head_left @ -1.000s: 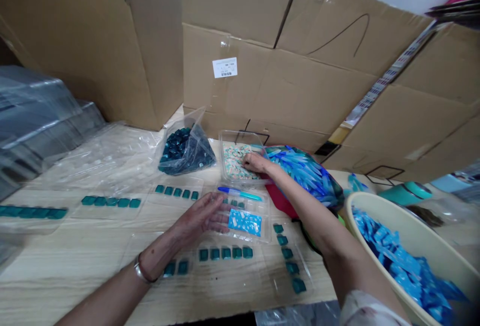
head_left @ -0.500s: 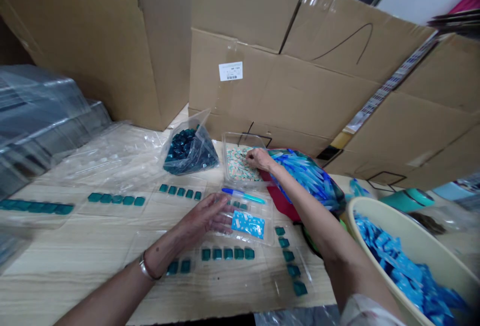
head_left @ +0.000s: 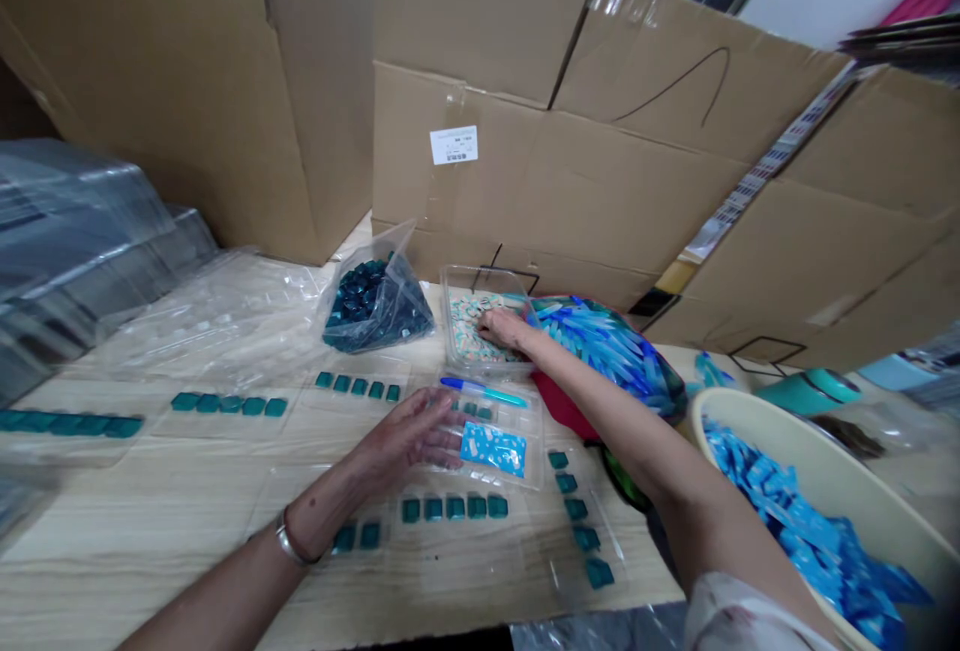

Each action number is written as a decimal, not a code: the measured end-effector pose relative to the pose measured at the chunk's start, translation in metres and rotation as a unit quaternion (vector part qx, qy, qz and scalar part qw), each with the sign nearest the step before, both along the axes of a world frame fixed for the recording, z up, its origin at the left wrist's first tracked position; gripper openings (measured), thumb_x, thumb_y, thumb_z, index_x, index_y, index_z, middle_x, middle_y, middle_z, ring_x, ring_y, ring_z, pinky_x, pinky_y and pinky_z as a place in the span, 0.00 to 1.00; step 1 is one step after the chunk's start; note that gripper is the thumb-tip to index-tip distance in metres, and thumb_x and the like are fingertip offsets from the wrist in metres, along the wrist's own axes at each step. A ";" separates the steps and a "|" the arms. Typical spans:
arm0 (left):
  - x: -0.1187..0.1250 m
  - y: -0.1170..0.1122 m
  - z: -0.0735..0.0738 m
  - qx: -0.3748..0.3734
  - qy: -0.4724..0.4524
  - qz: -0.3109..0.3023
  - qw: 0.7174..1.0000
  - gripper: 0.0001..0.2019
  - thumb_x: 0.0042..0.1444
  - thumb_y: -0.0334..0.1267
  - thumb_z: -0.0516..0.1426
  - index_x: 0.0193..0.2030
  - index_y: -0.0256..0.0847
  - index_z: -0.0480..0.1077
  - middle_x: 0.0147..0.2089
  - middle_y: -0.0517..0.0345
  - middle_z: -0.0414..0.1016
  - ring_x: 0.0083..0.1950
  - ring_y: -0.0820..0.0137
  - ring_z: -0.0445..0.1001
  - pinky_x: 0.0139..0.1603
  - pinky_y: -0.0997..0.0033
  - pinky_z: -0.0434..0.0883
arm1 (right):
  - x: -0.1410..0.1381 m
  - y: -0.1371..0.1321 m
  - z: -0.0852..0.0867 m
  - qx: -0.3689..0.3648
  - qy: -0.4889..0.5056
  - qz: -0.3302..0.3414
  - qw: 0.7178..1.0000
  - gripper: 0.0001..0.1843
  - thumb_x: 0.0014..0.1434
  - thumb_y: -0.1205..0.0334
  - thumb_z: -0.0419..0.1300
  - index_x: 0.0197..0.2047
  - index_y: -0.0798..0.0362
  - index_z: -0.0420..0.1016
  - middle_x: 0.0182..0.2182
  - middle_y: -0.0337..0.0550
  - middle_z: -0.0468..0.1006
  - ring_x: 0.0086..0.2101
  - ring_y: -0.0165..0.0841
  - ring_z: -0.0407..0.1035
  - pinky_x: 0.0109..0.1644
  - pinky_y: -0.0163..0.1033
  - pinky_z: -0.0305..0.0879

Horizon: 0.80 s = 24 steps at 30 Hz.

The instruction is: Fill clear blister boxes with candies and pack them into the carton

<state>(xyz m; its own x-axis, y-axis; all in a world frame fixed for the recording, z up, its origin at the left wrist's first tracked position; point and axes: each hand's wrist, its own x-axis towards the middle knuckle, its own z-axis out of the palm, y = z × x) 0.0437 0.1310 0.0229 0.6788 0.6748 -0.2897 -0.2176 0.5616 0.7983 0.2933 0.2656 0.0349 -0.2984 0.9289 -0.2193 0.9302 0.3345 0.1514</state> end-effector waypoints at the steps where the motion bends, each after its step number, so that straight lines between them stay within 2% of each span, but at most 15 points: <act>1: 0.000 0.000 0.000 0.001 -0.001 0.000 1.000 0.19 0.55 0.48 0.58 0.48 0.40 0.63 0.47 0.45 0.74 0.37 0.66 0.77 0.33 0.68 0.75 | 0.000 0.000 0.000 0.000 -0.001 0.000 1.000 0.13 0.57 0.65 0.52 0.36 0.59 0.78 0.35 0.54 0.79 0.35 0.35 0.71 0.36 0.33 0.58; 10: 0.000 0.003 0.000 -0.009 0.024 0.000 1.000 0.17 0.56 0.46 0.57 0.48 0.39 0.64 0.48 0.46 0.74 0.34 0.69 0.77 0.32 0.69 0.76 | 0.003 0.004 -0.009 0.020 0.044 -0.014 0.999 0.12 0.53 0.69 0.53 0.35 0.60 0.78 0.36 0.55 0.79 0.35 0.36 0.71 0.35 0.34 0.58; 17: 0.001 0.002 0.003 -0.003 0.047 0.013 0.999 0.19 0.57 0.45 0.57 0.52 0.39 0.63 0.50 0.45 0.74 0.38 0.67 0.77 0.33 0.69 0.76 | 0.008 0.004 0.003 0.060 0.116 -0.020 0.991 0.12 0.54 0.68 0.52 0.30 0.60 0.76 0.30 0.48 0.78 0.29 0.29 0.65 0.31 0.32 0.53; 21: 0.001 0.001 0.005 -0.005 0.058 0.010 0.998 0.20 0.56 0.46 0.57 0.52 0.38 0.64 0.49 0.45 0.74 0.36 0.68 0.77 0.33 0.69 0.75 | -0.006 0.010 0.009 0.084 0.135 0.046 0.986 0.12 0.56 0.67 0.51 0.29 0.58 0.75 0.30 0.46 0.77 0.28 0.29 0.63 0.31 0.33 0.51; 24: 0.002 0.000 0.006 -0.008 0.062 0.012 0.998 0.19 0.56 0.45 0.58 0.52 0.39 0.64 0.49 0.46 0.74 0.36 0.68 0.77 0.33 0.69 0.76 | -0.019 0.017 0.003 0.076 0.112 0.097 0.986 0.11 0.57 0.68 0.51 0.30 0.57 0.74 0.35 0.48 0.77 0.31 0.30 0.64 0.32 0.34 0.51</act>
